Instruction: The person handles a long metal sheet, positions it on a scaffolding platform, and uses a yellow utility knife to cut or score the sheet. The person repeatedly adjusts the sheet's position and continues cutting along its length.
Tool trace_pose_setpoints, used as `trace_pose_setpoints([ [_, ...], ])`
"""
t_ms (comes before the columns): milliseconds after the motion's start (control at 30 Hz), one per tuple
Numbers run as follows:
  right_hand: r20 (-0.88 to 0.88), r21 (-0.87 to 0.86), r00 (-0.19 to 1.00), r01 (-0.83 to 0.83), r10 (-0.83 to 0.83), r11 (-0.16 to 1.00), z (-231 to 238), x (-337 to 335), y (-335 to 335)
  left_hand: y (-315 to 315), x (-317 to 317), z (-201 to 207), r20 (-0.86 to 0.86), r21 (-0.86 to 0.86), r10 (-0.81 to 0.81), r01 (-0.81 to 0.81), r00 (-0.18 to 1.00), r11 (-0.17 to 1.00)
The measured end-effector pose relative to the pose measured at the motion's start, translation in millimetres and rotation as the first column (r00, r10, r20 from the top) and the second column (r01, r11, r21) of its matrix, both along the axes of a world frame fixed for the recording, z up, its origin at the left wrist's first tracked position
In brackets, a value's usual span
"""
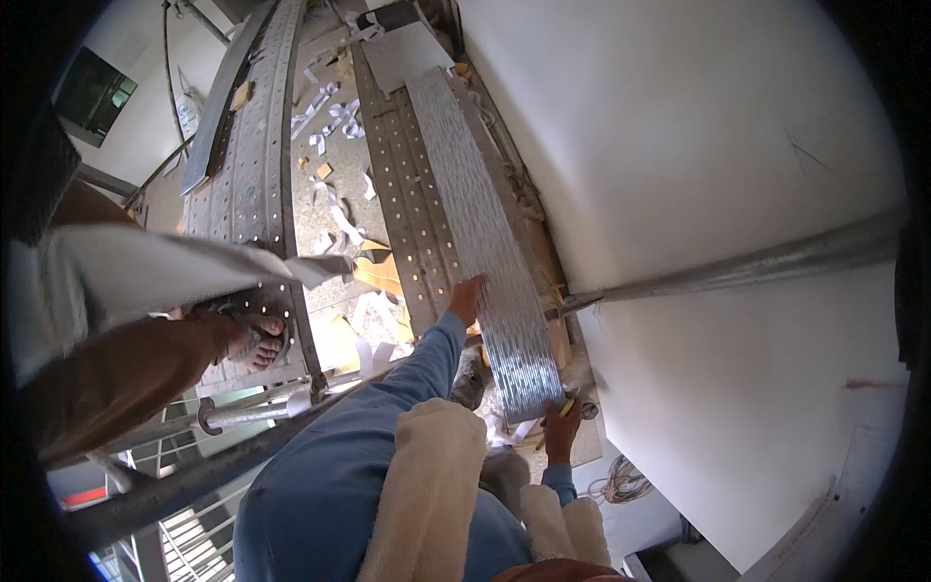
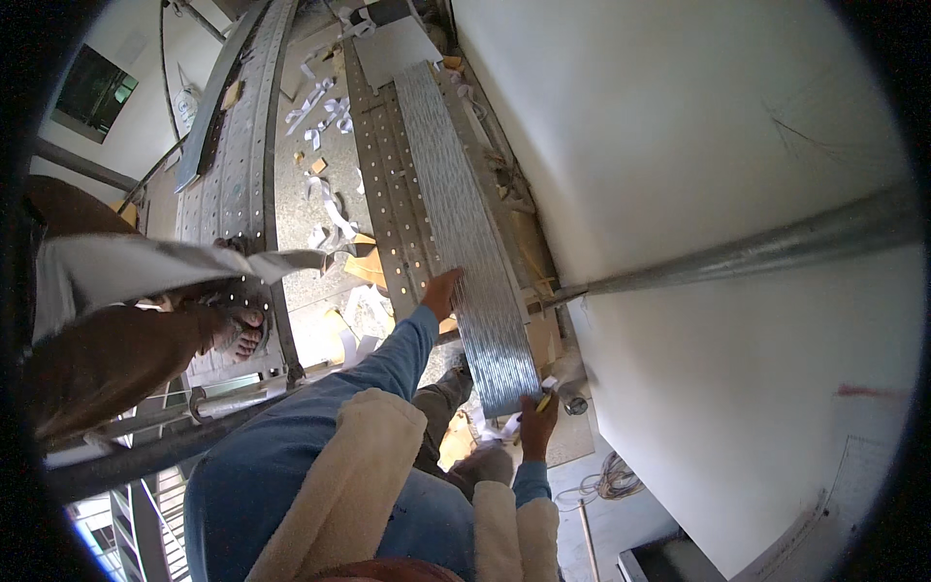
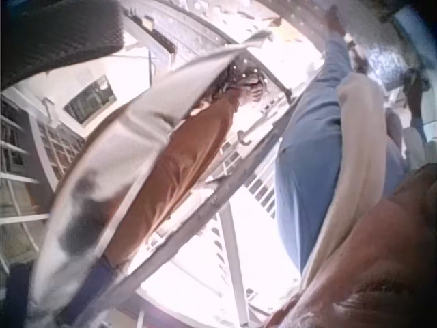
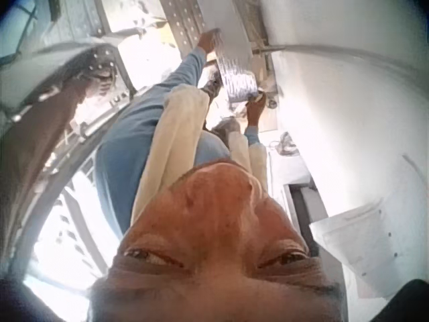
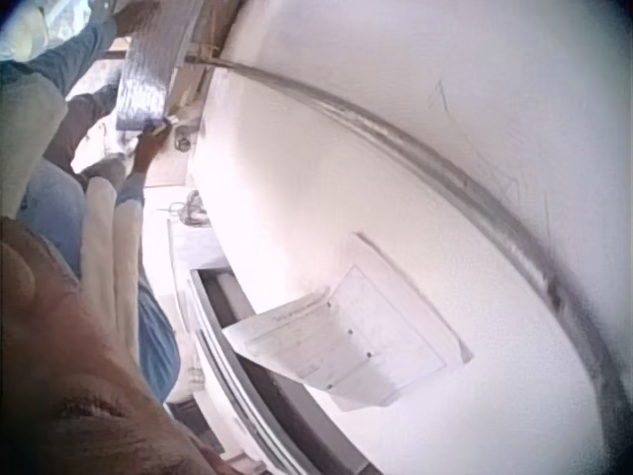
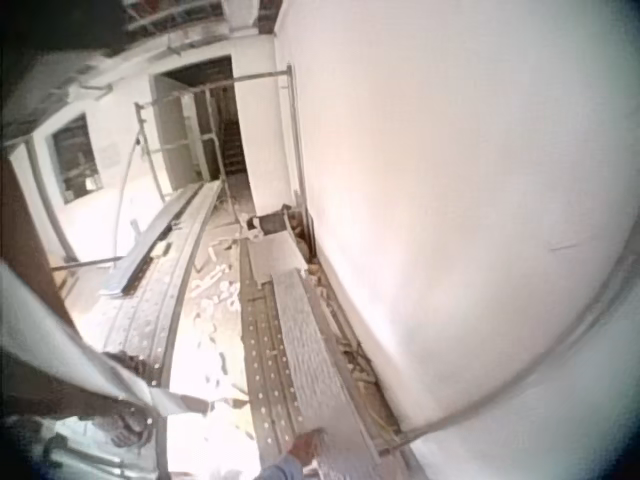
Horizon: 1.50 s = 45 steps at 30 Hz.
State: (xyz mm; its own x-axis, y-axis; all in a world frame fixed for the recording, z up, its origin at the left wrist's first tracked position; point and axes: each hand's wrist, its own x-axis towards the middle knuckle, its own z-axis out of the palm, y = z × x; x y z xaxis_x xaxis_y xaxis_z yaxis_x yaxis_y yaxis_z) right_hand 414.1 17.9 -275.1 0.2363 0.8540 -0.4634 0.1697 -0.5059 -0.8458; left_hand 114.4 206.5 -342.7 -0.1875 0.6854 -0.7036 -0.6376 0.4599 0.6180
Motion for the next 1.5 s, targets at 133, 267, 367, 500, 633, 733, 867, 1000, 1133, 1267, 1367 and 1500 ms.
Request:
trace_pose_setpoints([
  [133,-0.083,-0.004,0.995,0.059,-0.06,0.998,17,51,-63,-51,51,39,0.223,0.049,0.072,-0.084,0.972,0.995],
  [267,-0.144,-0.015,0.986,0.079,-0.08,0.997,27,132,-144,-103,93,77,0.214,0.175,-0.018,-0.021,0.977,0.984],
  [367,-0.009,-0.007,0.991,0.131,-0.131,0.991,28,204,-221,-122,111,106,0.195,0.319,-0.179,0.11,0.964,0.941],
  [500,0.124,0.009,0.983,0.132,-0.132,0.991,3,303,-329,-109,118,163,0.175,0.528,-0.165,0.049,0.971,0.848],
  [633,-0.302,-0.272,0.785,0.473,-0.541,0.838,-49,396,-432,-99,100,254,0.032,0.611,-0.119,0.075,0.992,0.788],
  [733,0.761,-0.082,0.648,0.107,-0.007,0.991,-75,424,-457,-119,107,317,0.049,0.677,-0.069,0.018,0.996,0.736],
  [867,0.4,0.338,0.893,0.066,-0.207,0.939,-25,396,-352,-178,168,355,-0.366,0.668,-0.013,0.272,0.931,0.693],
  [1000,-0.117,0.429,0.992,0.095,-0.049,0.898,119,299,-208,-248,238,362,-0.582,0.668,0.14,0.374,0.801,0.643],
  [1133,-0.309,0.527,0.945,0.073,0.111,0.847,260,205,-133,-299,271,371,-0.651,0.6,0.012,0.504,0.759,0.622],
  [1267,-0.104,0.509,0.96,-0.173,0.26,0.843,325,162,-114,-329,261,387,-0.709,0.592,0.027,0.574,0.704,0.566],
  [1367,-0.063,0.485,0.95,-0.239,0.306,0.841,327,149,-118,-325,226,422,-0.681,0.707,0.272,0.514,0.68,0.486],
  [1500,-0.088,0.485,0.943,-0.241,0.322,0.84,313,138,-131,-307,173,485,-0.613,0.764,0.341,0.426,0.713,0.485],
])
